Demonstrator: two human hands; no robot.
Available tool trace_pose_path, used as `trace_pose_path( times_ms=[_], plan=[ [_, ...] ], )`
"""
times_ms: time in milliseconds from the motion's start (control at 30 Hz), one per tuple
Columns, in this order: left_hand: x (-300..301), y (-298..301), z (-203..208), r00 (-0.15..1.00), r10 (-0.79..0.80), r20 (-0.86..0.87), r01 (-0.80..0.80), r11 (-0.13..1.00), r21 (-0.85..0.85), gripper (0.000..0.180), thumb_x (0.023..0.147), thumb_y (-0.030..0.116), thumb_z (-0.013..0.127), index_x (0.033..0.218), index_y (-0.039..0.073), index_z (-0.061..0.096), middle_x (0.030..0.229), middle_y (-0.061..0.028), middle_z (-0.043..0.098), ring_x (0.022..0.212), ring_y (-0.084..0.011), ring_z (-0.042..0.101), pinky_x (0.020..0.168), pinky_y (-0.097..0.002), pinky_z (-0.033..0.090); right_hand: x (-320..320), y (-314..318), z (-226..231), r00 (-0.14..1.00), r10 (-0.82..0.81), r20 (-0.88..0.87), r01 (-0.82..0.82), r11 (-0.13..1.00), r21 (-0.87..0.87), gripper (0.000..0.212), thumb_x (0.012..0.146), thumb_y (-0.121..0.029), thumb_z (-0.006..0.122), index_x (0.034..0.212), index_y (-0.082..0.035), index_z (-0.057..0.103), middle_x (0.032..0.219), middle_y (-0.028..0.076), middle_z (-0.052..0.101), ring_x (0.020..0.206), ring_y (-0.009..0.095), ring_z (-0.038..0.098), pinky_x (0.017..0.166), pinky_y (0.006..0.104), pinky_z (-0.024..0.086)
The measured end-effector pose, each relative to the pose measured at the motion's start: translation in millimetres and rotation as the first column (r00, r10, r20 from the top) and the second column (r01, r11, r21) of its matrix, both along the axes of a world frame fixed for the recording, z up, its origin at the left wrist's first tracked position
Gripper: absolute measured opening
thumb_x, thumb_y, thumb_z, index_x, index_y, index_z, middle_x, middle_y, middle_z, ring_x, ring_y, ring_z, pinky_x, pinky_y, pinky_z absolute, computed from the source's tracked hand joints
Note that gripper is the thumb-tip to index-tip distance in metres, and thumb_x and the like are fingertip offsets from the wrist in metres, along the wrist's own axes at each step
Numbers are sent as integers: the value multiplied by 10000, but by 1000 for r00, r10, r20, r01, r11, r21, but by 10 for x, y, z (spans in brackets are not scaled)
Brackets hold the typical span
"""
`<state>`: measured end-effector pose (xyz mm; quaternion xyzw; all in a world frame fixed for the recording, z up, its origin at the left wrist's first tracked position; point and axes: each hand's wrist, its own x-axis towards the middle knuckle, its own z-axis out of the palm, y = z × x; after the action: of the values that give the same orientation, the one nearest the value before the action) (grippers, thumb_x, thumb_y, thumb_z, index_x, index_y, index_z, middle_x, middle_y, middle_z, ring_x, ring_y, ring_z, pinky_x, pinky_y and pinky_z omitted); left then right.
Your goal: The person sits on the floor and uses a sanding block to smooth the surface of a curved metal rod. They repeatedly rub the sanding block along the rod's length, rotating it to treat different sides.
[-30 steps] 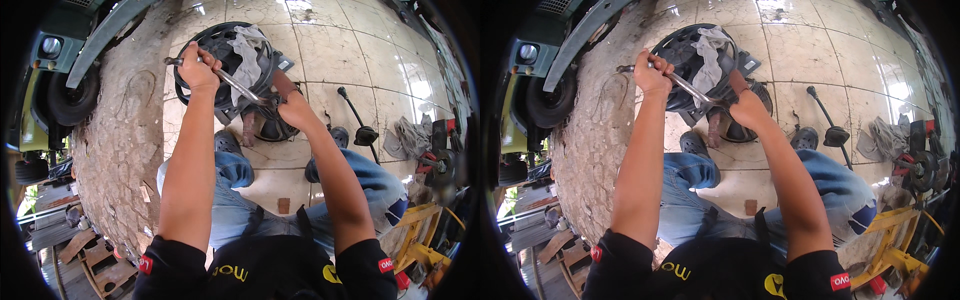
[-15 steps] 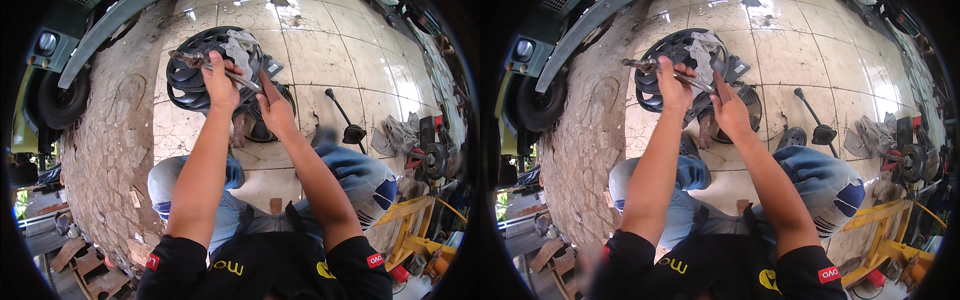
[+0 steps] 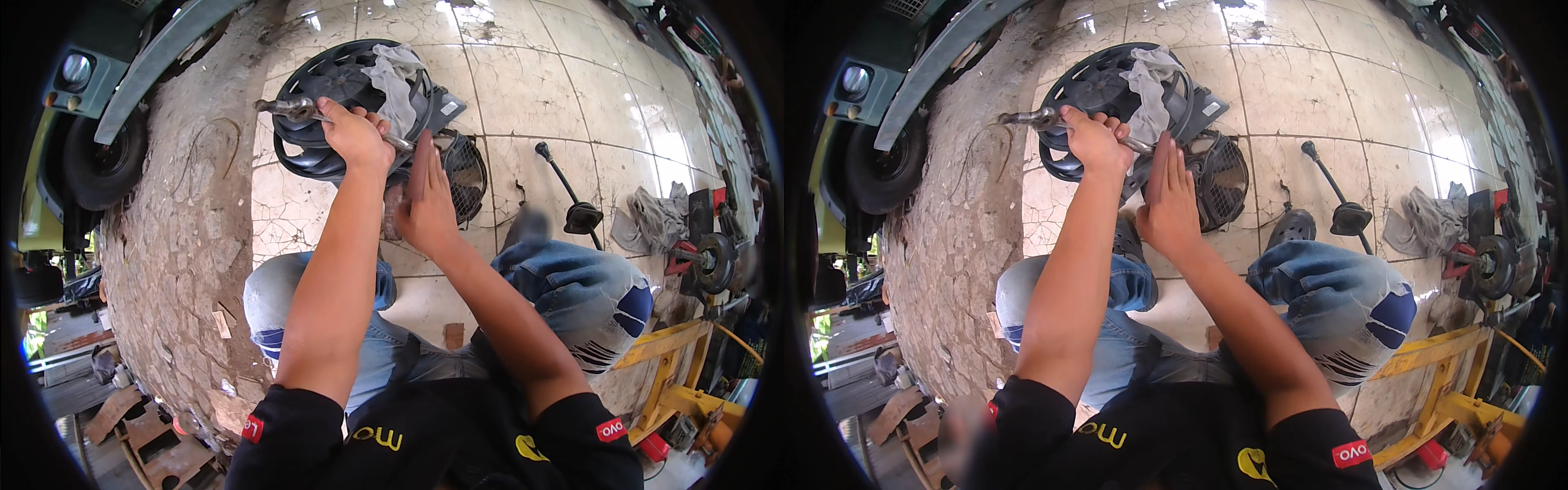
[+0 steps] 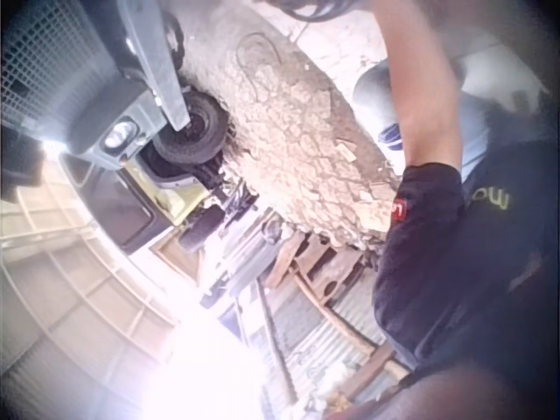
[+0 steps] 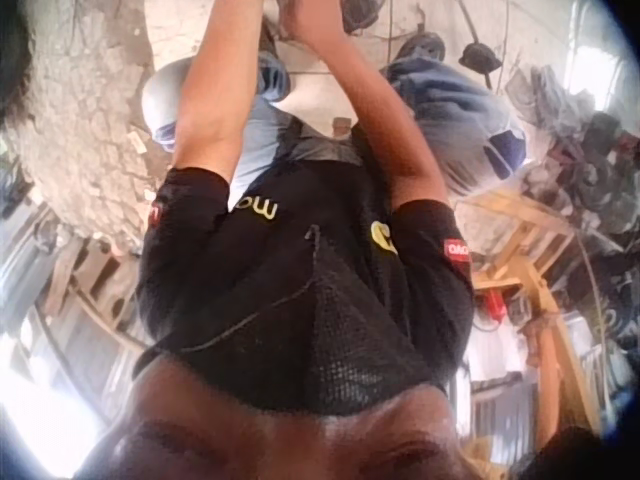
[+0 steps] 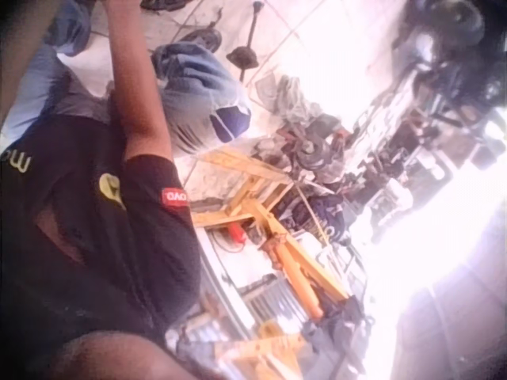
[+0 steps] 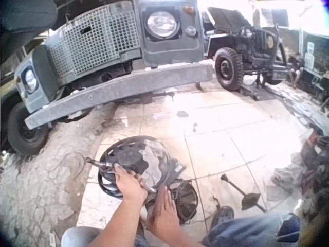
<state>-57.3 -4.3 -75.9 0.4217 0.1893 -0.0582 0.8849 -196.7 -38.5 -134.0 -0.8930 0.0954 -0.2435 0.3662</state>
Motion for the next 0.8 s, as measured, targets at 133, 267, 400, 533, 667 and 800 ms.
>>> trace_pose_path(
  times_ms=[133, 267, 400, 533, 667, 800],
  plan=[
    [-67, 96, -22, 995, -90, 46, 88, 995, 43, 343, 1018, 540, 407, 1046, 199, 383, 670, 19, 300, 492, -119, 287, 436, -289, 277, 327, -371, 34, 990, 114, -83, -105, 990, 98, 929, 659, 58, 505, 1520, 37, 157, 1439, 321, 403, 1207, 478, 497, 994, 479, 432],
    [-56, 152, -47, 999, -37, 29, 36, 998, 50, 390, 1033, 516, 377, 826, 189, 328, 658, 30, 283, 517, -111, 277, 464, -279, 280, 243, -370, 157, 955, 188, -228, -111, 943, 315, 939, 680, 82, 476, 1551, -53, 152, 1500, 267, 363, 1286, 410, 471, 1020, 409, 438],
    [189, 298, -134, 997, 74, 12, -74, 997, 20, 418, 1033, 525, 362, 832, 161, 328, 672, 20, 280, 527, -121, 279, 474, -278, 283, 48, -95, -2, 995, 86, 41, -94, 964, 248, 936, 689, 67, 486, 1549, -21, 127, 1522, 260, 336, 1369, 439, 378, 1078, 455, 380],
    [73, 188, -63, 998, 65, -22, -64, 997, 41, 440, 1034, 538, 349, 833, 148, 328, 679, 20, 275, 541, -124, 276, 484, -274, 287, 206, 36, -198, 1000, 11, -23, -9, 997, 80, 964, 656, 31, 526, 1537, 9, 137, 1479, 295, 368, 1370, 499, 338, 1086, 574, 316],
    [-31, 102, -78, 998, -59, 36, 56, 997, 60, 315, 1030, 519, 389, 951, 216, 352, 664, 32, 280, 513, -101, 288, 441, -271, 276, 396, -330, -132, 998, 54, -28, -43, 956, 289, 972, 644, 44, 548, 1524, 37, 134, 1416, 299, 419, 1294, 492, 420, 1055, 534, 368],
    [79, 180, -106, 999, 32, 43, -35, 997, 64, 339, 1032, 525, 373, 922, 206, 359, 660, 37, 278, 520, -104, 266, 458, -271, 279, 211, -96, -136, 993, -31, 116, -4, 956, 293, 950, 644, 65, 525, 1517, 55, 151, 1419, 288, 414, 1303, 479, 411, 1046, 553, 370]
  ],
)
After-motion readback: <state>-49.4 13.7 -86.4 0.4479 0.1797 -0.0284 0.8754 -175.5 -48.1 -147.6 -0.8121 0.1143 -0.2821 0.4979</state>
